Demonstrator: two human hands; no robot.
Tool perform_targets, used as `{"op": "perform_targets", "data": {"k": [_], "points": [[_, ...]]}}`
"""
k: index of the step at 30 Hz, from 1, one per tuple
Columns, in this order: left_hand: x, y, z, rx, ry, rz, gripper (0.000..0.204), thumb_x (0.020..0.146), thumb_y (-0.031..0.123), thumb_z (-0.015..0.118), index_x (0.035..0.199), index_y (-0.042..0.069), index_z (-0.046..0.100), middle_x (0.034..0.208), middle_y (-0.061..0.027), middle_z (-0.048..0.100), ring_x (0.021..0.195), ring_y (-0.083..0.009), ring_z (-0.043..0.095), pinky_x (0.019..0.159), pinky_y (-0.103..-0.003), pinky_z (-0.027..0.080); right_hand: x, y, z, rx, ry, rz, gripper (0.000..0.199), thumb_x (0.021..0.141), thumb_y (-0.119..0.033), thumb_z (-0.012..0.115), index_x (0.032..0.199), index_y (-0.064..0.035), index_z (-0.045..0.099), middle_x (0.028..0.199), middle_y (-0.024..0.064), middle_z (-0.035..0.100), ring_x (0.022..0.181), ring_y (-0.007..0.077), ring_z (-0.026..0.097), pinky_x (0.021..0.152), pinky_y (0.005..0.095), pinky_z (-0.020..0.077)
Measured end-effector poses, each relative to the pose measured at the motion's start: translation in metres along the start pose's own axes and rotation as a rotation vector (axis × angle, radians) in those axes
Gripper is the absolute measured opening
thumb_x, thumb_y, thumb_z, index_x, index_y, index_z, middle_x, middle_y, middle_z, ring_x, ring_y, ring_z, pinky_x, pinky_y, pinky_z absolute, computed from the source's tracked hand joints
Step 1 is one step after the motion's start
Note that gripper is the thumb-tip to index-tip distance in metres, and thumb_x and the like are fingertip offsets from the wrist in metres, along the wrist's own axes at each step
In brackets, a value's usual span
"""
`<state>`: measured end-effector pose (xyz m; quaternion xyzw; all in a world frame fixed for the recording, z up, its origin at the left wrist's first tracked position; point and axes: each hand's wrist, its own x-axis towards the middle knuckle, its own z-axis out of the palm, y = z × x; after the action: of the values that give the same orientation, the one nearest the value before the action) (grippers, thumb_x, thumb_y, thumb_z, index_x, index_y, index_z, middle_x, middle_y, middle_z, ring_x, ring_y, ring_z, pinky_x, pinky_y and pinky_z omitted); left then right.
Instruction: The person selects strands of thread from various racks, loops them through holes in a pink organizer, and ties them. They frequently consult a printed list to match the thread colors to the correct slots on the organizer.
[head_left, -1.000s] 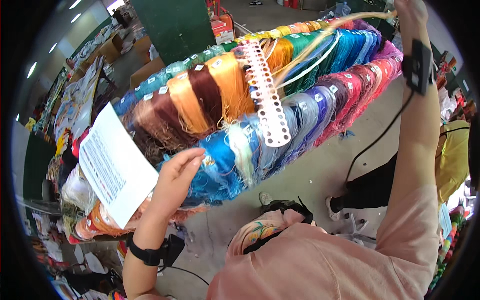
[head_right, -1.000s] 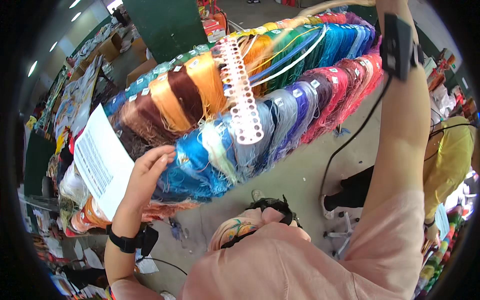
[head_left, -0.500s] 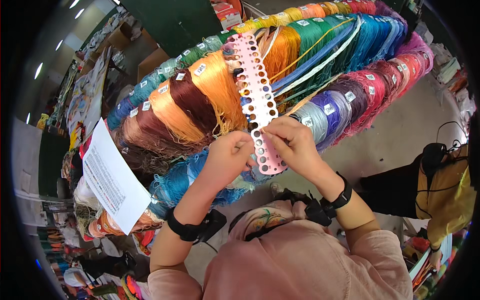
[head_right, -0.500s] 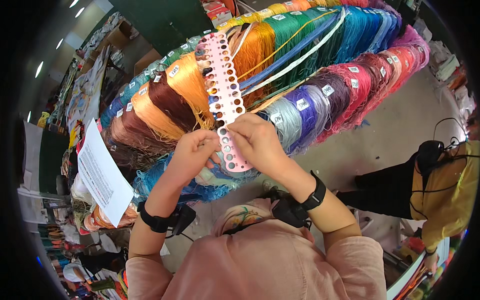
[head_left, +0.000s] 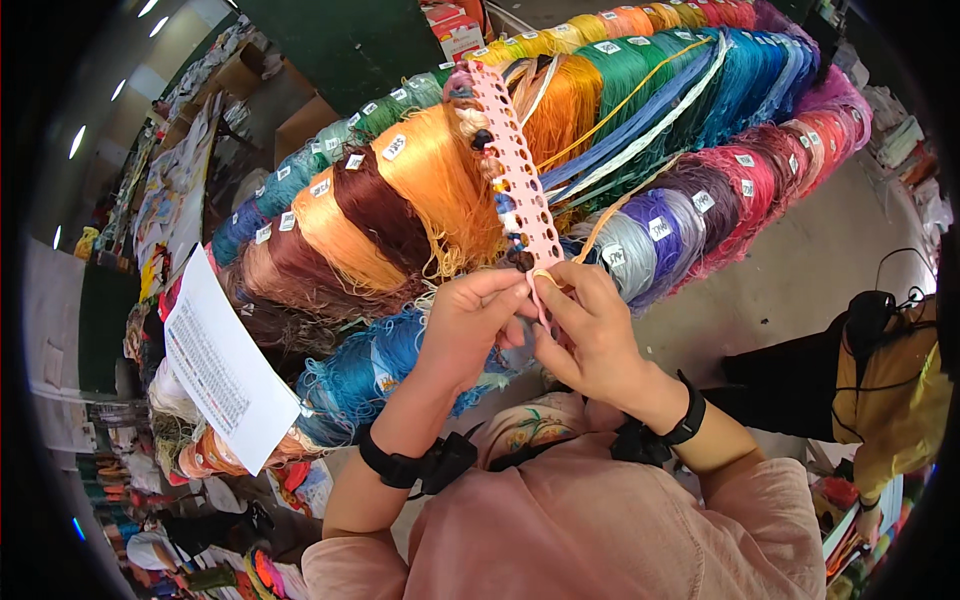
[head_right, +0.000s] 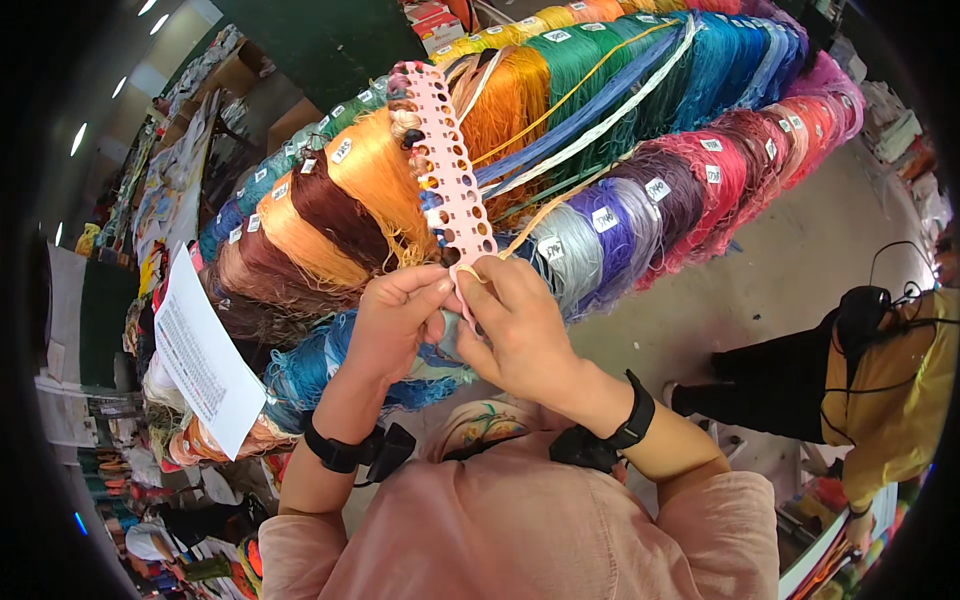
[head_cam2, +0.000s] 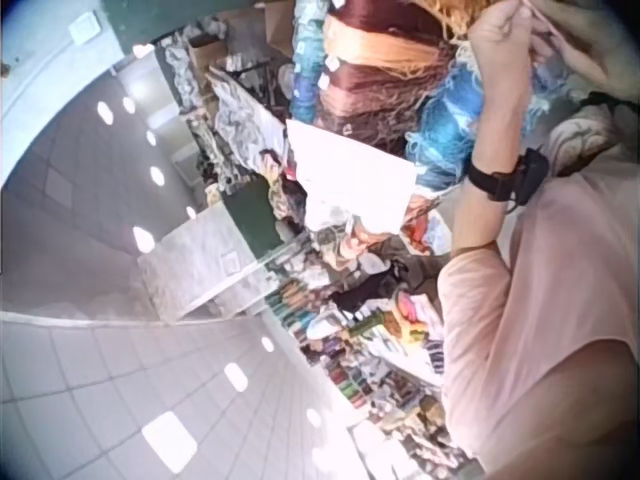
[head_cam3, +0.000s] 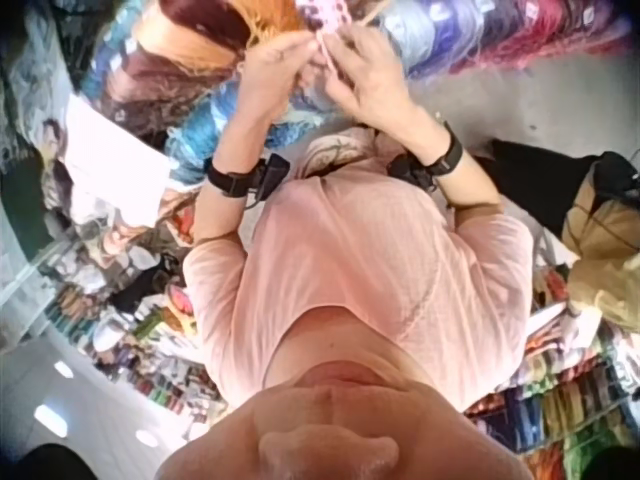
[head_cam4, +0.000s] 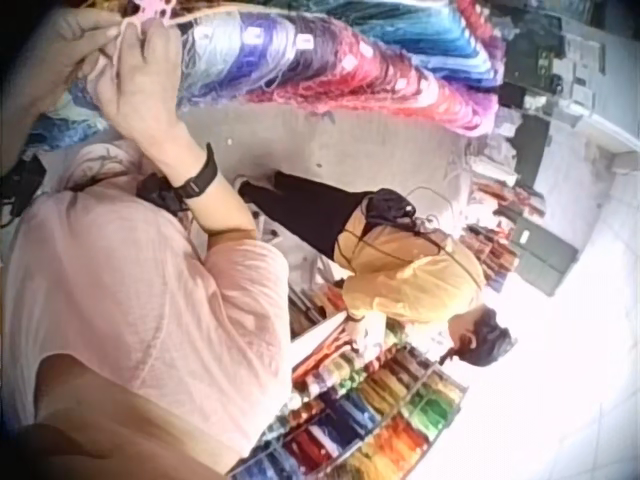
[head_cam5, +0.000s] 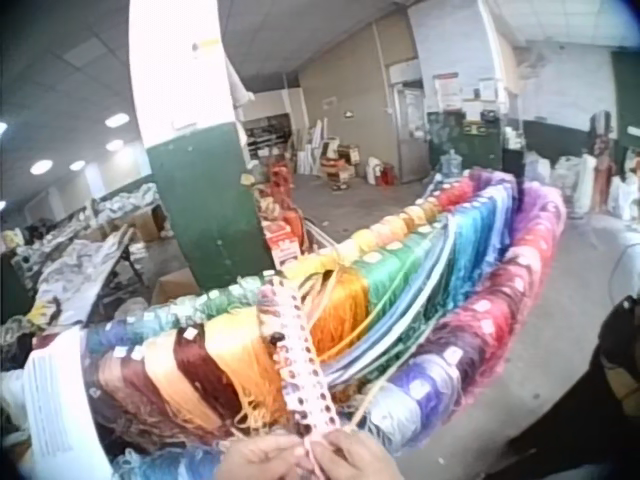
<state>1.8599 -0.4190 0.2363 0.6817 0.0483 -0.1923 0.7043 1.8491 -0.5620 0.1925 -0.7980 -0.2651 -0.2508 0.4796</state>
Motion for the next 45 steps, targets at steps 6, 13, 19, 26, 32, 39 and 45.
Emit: {"op": "perform_targets", "data": {"k": [6,13,19,26,32,39,45], "points": [[0.003,0.0,0.011,-0.025,0.035,-0.002,0.015,0.077,0.009,0.051,0.088,-0.002,0.055,0.066,-0.0049,0.057,0.043,-0.0065,0.047,0.039,-0.017,0.035,0.004,0.008,0.0,0.169,0.15,0.035,0.036,0.052,-0.005,0.058,0.086,0.0034,0.053,0.082,0.0142,0.049,0.066,0.026,0.049,0.057,0.0319,0.0418],[0.007,0.0,0.02,0.113,0.107,0.076,0.012,0.075,0.005,0.05,0.083,-0.003,0.055,0.062,-0.0057,0.056,0.042,-0.0069,0.046,0.037,-0.017,0.034,0.011,0.018,-0.001,0.294,0.126,0.033,0.033,0.051,-0.006,0.057,0.082,0.0007,0.049,0.076,0.0132,0.046,0.065,0.027,0.047,0.057,0.0326,0.04],[-0.012,0.007,-0.023,-0.24,0.185,0.017,0.012,0.074,0.005,0.053,0.083,-0.002,0.056,0.056,-0.0049,0.051,0.038,-0.005,0.038,0.034,-0.015,0.027,0.011,0.026,0.005,0.284,0.053,0.046,0.035,0.051,-0.007,0.056,0.084,-0.0008,0.046,0.072,0.0122,0.044,0.064,0.0276,0.044,0.058,0.0332,0.0382],[-0.01,0.002,-0.02,-0.148,0.169,-0.013,0.014,0.078,0.01,0.052,0.086,-0.001,0.056,0.057,-0.0026,0.05,0.039,-0.0043,0.038,0.035,-0.015,0.026,0.009,0.024,0.013,0.202,0.019,0.004,0.036,0.052,-0.011,0.058,0.086,-0.0019,0.048,0.075,0.0114,0.044,0.068,0.0272,0.044,0.062,0.034,0.0374],[-0.019,0.013,-0.021,-0.131,0.273,-0.102,0.016,0.079,0.011,0.051,0.09,0.0,0.054,0.058,-0.0032,0.051,0.037,-0.0047,0.038,0.033,-0.016,0.026,0.009,0.025,0.016,0.146,-0.027,0.019,0.037,0.052,-0.013,0.06,0.086,-0.0026,0.049,0.077,0.0105,0.045,0.071,0.0264,0.045,0.065,0.0336,0.0366],[-0.013,0.005,-0.013,0.288,0.107,-0.082,0.013,0.075,0.01,0.056,0.08,-0.001,0.056,0.048,0.0021,0.046,0.037,-0.0022,0.038,0.033,-0.016,0.028,0.01,0.025,0.014,0.256,-0.02,0.033,0.037,0.051,-0.012,0.062,0.085,-0.0012,0.049,0.075,0.0112,0.044,0.068,0.0265,0.045,0.062,0.0334,0.0373],[-0.02,0.008,-0.02,-0.183,0.103,0.046,0.012,0.077,0.007,0.051,0.084,-0.002,0.056,0.072,-0.0054,0.056,0.039,-0.0027,0.039,0.036,-0.015,0.031,0.012,0.027,0.014,0.219,-0.036,-0.001,0.035,0.055,-0.013,0.062,0.085,-0.0009,0.049,0.076,0.0111,0.045,0.07,0.0267,0.045,0.062,0.0345,0.0373]]}}
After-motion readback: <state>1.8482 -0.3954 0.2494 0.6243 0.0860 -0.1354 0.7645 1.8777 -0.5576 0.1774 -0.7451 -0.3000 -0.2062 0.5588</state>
